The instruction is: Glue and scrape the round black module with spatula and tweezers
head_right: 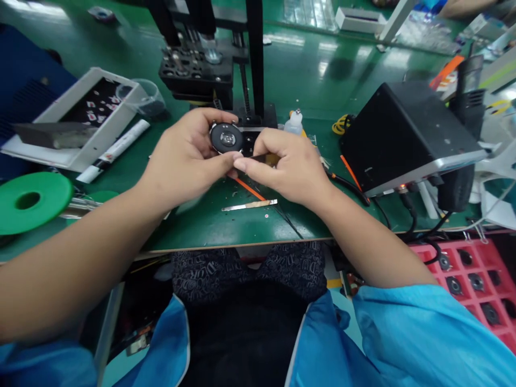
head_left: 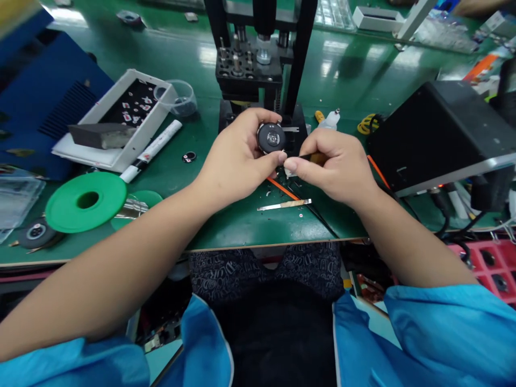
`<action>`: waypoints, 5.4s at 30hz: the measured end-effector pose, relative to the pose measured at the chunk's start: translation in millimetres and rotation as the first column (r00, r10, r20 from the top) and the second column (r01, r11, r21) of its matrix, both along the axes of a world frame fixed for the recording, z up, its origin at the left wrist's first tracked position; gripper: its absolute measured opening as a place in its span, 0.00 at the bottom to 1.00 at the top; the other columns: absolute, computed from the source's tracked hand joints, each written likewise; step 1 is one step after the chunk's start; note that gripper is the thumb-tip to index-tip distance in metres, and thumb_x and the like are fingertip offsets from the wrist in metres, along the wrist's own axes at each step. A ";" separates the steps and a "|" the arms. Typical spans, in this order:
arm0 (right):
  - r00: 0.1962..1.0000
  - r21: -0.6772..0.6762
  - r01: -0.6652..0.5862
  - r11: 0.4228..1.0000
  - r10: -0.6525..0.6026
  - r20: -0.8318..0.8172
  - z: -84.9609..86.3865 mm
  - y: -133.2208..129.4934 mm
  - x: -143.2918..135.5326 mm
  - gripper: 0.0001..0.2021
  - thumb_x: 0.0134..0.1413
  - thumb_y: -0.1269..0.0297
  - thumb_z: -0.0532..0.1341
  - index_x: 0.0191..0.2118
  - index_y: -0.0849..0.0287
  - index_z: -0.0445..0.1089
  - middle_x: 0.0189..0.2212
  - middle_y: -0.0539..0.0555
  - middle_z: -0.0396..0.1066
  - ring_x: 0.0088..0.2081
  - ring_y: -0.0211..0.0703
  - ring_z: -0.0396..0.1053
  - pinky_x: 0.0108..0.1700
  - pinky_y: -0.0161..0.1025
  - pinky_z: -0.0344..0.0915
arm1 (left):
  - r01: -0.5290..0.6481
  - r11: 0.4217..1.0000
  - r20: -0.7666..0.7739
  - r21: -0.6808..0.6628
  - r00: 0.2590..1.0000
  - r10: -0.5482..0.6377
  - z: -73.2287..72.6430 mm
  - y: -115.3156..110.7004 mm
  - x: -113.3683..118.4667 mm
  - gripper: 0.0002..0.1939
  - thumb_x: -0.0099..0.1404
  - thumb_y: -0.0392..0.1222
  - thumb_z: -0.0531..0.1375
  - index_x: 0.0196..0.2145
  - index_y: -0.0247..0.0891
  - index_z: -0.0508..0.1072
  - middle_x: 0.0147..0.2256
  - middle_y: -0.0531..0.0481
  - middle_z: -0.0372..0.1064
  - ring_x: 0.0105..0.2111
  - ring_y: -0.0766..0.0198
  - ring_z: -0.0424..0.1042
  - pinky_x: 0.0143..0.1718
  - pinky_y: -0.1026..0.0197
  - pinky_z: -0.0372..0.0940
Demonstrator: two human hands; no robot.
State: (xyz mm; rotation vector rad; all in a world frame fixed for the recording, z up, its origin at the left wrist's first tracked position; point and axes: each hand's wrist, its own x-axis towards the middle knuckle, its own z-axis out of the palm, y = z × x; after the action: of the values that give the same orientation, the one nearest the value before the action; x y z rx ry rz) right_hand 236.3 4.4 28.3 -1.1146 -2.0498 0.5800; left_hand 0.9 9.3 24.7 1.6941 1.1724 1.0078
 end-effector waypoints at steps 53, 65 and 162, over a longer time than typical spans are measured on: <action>1.000 -0.107 0.023 0.994 -0.024 -0.006 -8.2 2.7 -0.7 0.21 0.75 0.60 0.79 0.37 0.52 0.66 0.33 0.48 0.73 0.36 0.42 0.69 0.41 0.42 0.66 | 0.304 0.928 -0.459 0.215 0.870 -0.179 5.4 -3.1 -9.0 0.28 0.77 0.36 0.60 0.72 0.37 0.69 0.55 0.41 0.85 0.48 0.50 0.87 0.53 0.48 0.79; 0.999 -0.031 0.020 0.999 -0.022 -0.048 -9.2 -0.8 0.8 0.22 0.78 0.50 0.76 0.36 0.51 0.68 0.35 0.50 0.74 0.38 0.46 0.71 0.45 0.46 0.72 | 0.263 0.936 -0.483 0.236 0.867 -0.121 3.0 -6.9 -6.1 0.30 0.77 0.36 0.61 0.74 0.39 0.70 0.58 0.40 0.83 0.53 0.46 0.86 0.59 0.44 0.81; 0.950 -0.352 -0.138 0.926 0.023 -0.313 -12.2 11.6 -1.6 0.17 0.80 0.50 0.75 0.43 0.51 0.69 0.32 0.45 0.71 0.34 0.39 0.70 0.36 0.42 0.66 | 0.118 0.961 -0.061 0.252 0.993 -0.106 -14.9 -4.4 -3.9 0.34 0.76 0.51 0.69 0.74 0.44 0.71 0.73 0.38 0.79 0.63 0.43 0.87 0.67 0.35 0.85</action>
State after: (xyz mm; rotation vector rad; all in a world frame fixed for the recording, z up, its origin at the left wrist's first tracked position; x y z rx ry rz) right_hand 234.6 16.0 16.1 -1.0710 -1.7646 1.1460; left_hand -3.1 5.0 9.9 1.9719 0.9960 1.0905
